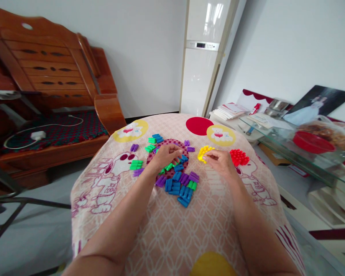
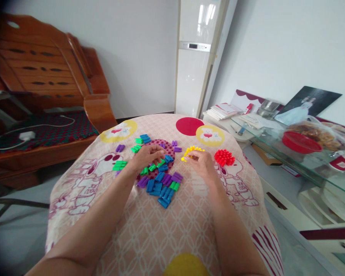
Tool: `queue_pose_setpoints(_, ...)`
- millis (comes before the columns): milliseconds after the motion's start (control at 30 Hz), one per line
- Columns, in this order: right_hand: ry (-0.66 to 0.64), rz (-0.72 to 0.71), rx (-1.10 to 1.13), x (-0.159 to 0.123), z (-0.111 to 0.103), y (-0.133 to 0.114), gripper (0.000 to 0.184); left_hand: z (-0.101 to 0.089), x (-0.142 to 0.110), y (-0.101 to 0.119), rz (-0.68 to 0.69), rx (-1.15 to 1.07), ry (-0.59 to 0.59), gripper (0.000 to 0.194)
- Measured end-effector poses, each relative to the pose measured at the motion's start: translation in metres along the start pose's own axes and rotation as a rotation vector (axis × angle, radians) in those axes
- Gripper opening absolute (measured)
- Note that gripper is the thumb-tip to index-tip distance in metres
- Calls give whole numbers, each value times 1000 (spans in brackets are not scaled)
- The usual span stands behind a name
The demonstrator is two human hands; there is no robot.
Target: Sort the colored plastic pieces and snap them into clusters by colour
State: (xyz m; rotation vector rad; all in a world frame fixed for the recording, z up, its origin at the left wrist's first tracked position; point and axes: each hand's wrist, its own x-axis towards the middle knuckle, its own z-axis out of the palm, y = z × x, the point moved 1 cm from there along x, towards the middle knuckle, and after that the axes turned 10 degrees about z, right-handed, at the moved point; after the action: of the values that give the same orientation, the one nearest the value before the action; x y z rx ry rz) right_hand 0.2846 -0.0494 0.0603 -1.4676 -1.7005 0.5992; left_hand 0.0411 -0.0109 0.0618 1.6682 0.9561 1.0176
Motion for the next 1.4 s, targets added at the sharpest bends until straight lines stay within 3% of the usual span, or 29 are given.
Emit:
queue_pose_setpoints(167,2,83,-360,3,-30,18,15,-17,2,-3,30,25,58,33)
queue_pose_setpoints(300,-4,95,-523,5,-23,27,14,-27,1,-5,22,-5,127,36)
queue_pose_setpoints(433,4,76,-628,6,-14,34,15,-41,0,-5,59,-23,272,34)
queue_pose_setpoints(533,77,79,-621,6,-16,33,19,-58,0,-9,86,-20,426,30)
queue_pose_setpoints(667,214,39,-451,5,-19,25,26,-84,-1,-24,77,76,642,24)
queue_pose_setpoints(767,220,-37,-323,4,-7,19,30,-97,-3,-38,30,242,734,25)
queue_pose_setpoints(900,105,-118,-237,-1,26,11,26,-105,-6,-51,-21,571,730,30)
queue_pose_setpoints(1067,-80,-128,-314,-8,57,8,27,-114,-9,-66,-110,926,658,45)
queue_pose_setpoints(1167,-119,-93,-332,-8,61,10,28,-113,-9,-75,-228,948,504,48)
queue_pose_setpoints(1267,-125,-78,-320,-6,61,12,31,-107,-4,-74,-190,863,377,48)
queue_pose_setpoints(1400,-118,-67,-306,-5,63,14,33,-99,14,-64,-92,798,377,49)
